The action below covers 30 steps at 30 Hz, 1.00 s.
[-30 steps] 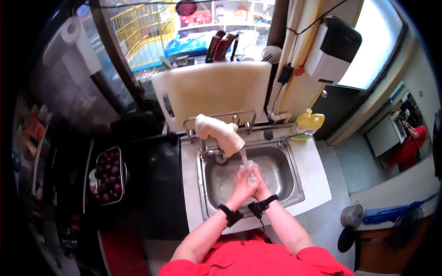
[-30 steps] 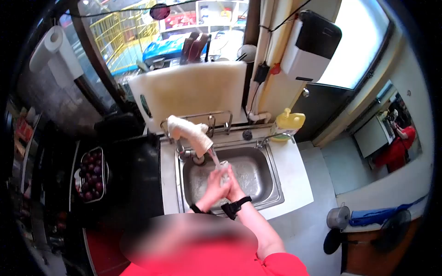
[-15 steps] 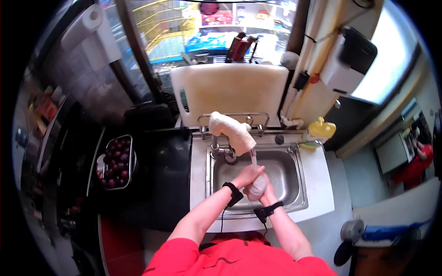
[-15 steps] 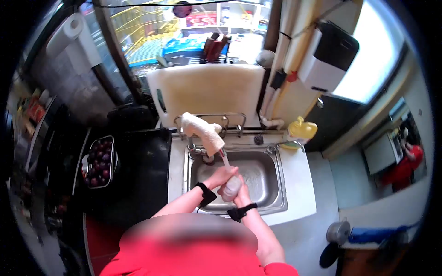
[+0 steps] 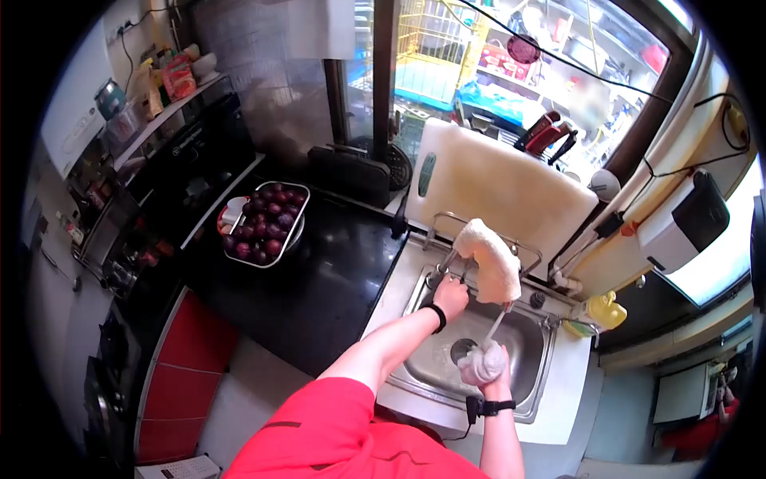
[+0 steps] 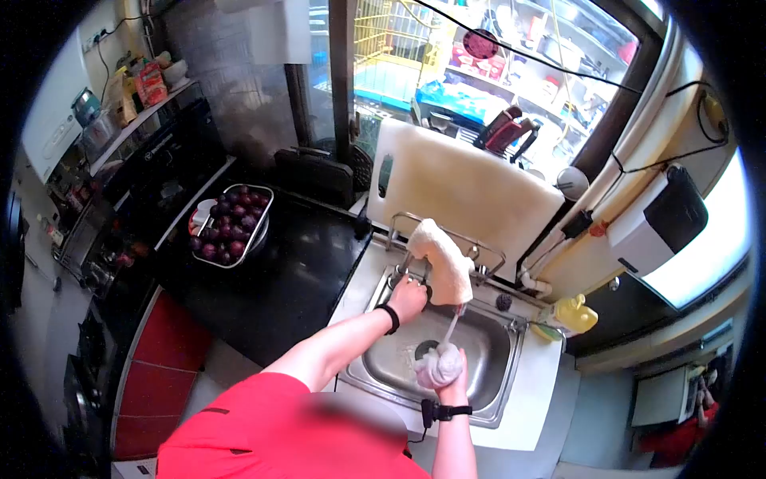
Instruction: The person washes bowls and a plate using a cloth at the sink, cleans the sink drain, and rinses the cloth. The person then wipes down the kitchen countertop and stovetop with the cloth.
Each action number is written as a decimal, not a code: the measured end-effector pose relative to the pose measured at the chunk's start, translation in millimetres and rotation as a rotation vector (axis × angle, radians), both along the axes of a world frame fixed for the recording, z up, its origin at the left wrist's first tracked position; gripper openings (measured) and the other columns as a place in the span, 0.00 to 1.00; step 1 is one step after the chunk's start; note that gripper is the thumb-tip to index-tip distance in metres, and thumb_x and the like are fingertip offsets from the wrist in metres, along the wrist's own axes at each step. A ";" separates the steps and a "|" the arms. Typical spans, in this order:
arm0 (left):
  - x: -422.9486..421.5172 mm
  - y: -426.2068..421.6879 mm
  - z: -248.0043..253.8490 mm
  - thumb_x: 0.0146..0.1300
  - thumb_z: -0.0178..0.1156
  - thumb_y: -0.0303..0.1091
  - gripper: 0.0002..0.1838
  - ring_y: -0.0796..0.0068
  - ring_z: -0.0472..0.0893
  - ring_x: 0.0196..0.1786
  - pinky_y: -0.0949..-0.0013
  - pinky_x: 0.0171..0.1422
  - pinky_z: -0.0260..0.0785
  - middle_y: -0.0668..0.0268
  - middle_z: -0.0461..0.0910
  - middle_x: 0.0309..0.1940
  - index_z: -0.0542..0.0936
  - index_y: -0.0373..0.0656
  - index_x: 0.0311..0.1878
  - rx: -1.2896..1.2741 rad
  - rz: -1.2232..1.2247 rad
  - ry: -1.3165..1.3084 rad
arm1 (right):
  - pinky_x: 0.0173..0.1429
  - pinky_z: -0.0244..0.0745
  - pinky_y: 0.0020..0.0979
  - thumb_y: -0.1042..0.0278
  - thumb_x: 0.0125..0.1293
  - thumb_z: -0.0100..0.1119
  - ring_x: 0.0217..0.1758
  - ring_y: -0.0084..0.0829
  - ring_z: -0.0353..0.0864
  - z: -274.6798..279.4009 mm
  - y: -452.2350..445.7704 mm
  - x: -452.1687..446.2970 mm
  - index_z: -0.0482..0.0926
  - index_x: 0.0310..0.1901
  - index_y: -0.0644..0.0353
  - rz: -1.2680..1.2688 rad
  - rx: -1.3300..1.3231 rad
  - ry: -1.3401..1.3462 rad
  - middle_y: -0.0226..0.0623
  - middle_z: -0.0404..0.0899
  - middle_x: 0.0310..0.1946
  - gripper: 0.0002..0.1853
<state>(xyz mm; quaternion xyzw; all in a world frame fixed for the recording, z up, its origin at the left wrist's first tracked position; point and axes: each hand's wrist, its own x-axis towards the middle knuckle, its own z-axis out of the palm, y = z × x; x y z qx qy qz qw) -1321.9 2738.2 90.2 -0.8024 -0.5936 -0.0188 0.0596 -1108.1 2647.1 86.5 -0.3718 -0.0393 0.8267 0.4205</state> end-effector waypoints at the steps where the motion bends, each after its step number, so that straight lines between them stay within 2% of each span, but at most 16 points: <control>1: -5.0 -3.6 1.7 0.57 0.55 0.35 0.10 0.66 0.77 0.47 0.48 0.65 0.58 0.67 0.80 0.35 0.85 0.49 0.34 0.028 0.040 -0.035 | 0.47 0.73 0.51 0.40 0.70 0.35 0.42 0.46 0.76 -1.5 1.7 -0.7 0.73 0.45 0.58 -0.001 -0.003 -0.003 0.46 0.76 0.40 0.27; 3: -6.1 -17.3 3.5 0.55 0.57 0.36 0.08 0.66 0.76 0.48 0.50 0.63 0.60 0.68 0.79 0.37 0.85 0.47 0.33 0.164 0.052 -0.063 | 0.48 0.75 0.48 0.43 0.68 0.39 0.42 0.43 0.76 7.7 -1.2 -0.6 0.75 0.43 0.58 0.007 0.061 0.022 0.44 0.76 0.40 0.25; 5: 3.6 -44.6 41.6 0.56 0.57 0.36 0.11 0.61 0.70 0.58 0.49 0.64 0.59 0.63 0.75 0.54 0.83 0.45 0.39 -0.001 0.175 -0.295 | 0.49 0.75 0.52 0.40 0.68 0.38 0.45 0.48 0.77 14.9 2.2 -4.2 0.76 0.44 0.56 -0.039 0.112 0.026 0.45 0.77 0.44 0.26; 6: 13.4 -56.1 33.8 0.57 0.57 0.41 0.17 0.57 0.68 0.61 0.49 0.66 0.57 0.61 0.71 0.58 0.80 0.45 0.47 0.019 0.170 -0.517 | 0.49 0.75 0.49 0.40 0.67 0.39 0.43 0.45 0.77 5.8 9.6 -5.4 0.76 0.42 0.54 -0.079 0.114 0.163 0.43 0.77 0.41 0.25; 7: 27.4 -70.4 22.8 0.59 0.58 0.46 0.23 0.53 0.66 0.64 0.48 0.67 0.56 0.59 0.67 0.63 0.77 0.45 0.55 0.043 0.159 -0.737 | 0.50 0.75 0.47 0.49 0.67 0.44 0.44 0.42 0.77 -4.9 18.7 -4.8 0.77 0.41 0.54 -0.057 0.154 0.097 0.39 0.78 0.40 0.18; 9: 57.3 -104.5 23.8 0.58 0.59 0.54 0.34 0.46 0.57 0.70 0.46 0.71 0.50 0.54 0.58 0.70 0.68 0.48 0.65 0.001 0.083 -1.051 | 0.55 0.73 0.46 0.47 0.68 0.43 0.50 0.40 0.77 21.0 11.6 -17.3 0.77 0.45 0.51 -0.136 -0.025 0.185 0.37 0.79 0.46 0.19; 11: 73.2 -126.5 35.7 0.56 0.61 0.58 0.39 0.43 0.52 0.72 0.46 0.74 0.45 0.51 0.54 0.71 0.65 0.51 0.68 -0.085 0.049 -1.252 | 0.65 0.65 0.43 0.43 0.68 0.41 0.59 0.38 0.73 1.8 12.8 -26.5 0.74 0.55 0.48 -0.100 0.086 0.168 0.32 0.75 0.55 0.24; 13: 75.1 -125.8 41.8 0.53 0.63 0.56 0.37 0.48 0.58 0.70 0.53 0.73 0.50 0.52 0.60 0.68 0.69 0.49 0.65 0.003 0.154 -1.296 | 0.66 0.65 0.45 0.40 0.68 0.39 0.62 0.41 0.70 -25.4 6.0 -40.1 0.71 0.59 0.50 -0.055 0.308 0.084 0.34 0.74 0.57 0.27; 16: 56.7 -119.7 69.0 0.51 0.66 0.42 0.28 0.64 0.76 0.56 0.67 0.63 0.66 0.55 0.77 0.52 0.76 0.42 0.55 -0.080 0.246 -1.596 | 0.59 0.72 0.40 0.44 0.69 0.41 0.55 0.36 0.76 0.9 -1.8 -55.0 0.71 0.56 0.51 0.004 0.220 -0.159 0.33 0.77 0.49 0.23; 19: 48.8 -109.5 54.7 0.50 0.65 0.39 0.25 0.68 0.79 0.50 0.68 0.57 0.69 0.59 0.79 0.48 0.76 0.40 0.52 -0.282 0.242 -1.767 | 0.54 0.75 0.37 0.45 0.69 0.42 0.51 0.34 0.78 12.1 3.5 -53.0 0.72 0.54 0.54 0.133 0.316 -0.223 0.34 0.77 0.47 0.23; 21: 47.8 -111.2 58.2 0.50 0.62 0.37 0.22 0.68 0.79 0.46 0.67 0.54 0.70 0.59 0.79 0.44 0.76 0.41 0.49 -0.231 0.266 -1.714 | 0.52 0.77 0.36 0.46 0.69 0.43 0.48 0.34 0.79 23.6 3.8 -53.9 0.72 0.52 0.56 0.138 0.290 -0.234 0.33 0.78 0.46 0.23; 24: 49.2 -115.0 81.4 0.50 0.60 0.34 0.18 0.66 0.79 0.41 0.65 0.48 0.71 0.60 0.79 0.39 0.76 0.42 0.46 -0.093 0.309 -1.633 | 0.57 0.73 0.37 0.38 0.69 0.39 0.55 0.34 0.76 50.7 -8.0 -55.0 0.70 0.58 0.51 0.229 0.370 -0.239 0.34 0.74 0.54 0.28; 26: 53.6 -117.2 89.6 0.51 0.60 0.33 0.17 0.64 0.79 0.39 0.62 0.46 0.72 0.59 0.78 0.37 0.76 0.42 0.45 0.004 0.324 -1.599 | 0.65 0.66 0.43 0.29 0.65 0.38 0.63 0.37 0.69 79.0 -22.4 -54.2 0.63 0.65 0.48 0.289 0.307 0.105 0.35 0.67 0.61 0.36; 28: 57.1 -120.5 96.0 0.50 0.64 0.34 0.17 0.59 0.77 0.40 0.60 0.46 0.71 0.60 0.76 0.36 0.77 0.45 0.46 0.332 0.241 -1.393 | 0.67 0.64 0.43 0.28 0.64 0.39 0.63 0.36 0.68 68.6 -27.8 -48.3 0.62 0.66 0.48 0.288 0.316 0.161 0.34 0.67 0.62 0.37; 29: 60.5 -123.3 99.1 0.50 0.64 0.34 0.17 0.59 0.77 0.40 0.60 0.46 0.71 0.60 0.76 0.36 0.77 0.45 0.46 0.339 0.235 -1.386 | 0.68 0.61 0.42 0.27 0.63 0.39 0.64 0.36 0.67 64.3 -29.4 -46.7 0.61 0.66 0.47 0.285 0.317 0.210 0.32 0.67 0.62 0.39; 30: 65.2 -128.1 103.6 0.49 0.66 0.37 0.19 0.58 0.75 0.42 0.59 0.48 0.70 0.60 0.74 0.37 0.77 0.46 0.46 0.364 0.149 -1.275 | 0.60 0.69 0.43 0.31 0.65 0.41 0.59 0.37 0.71 85.2 -35.9 -53.4 0.67 0.61 0.50 0.192 0.253 0.189 0.37 0.70 0.58 0.34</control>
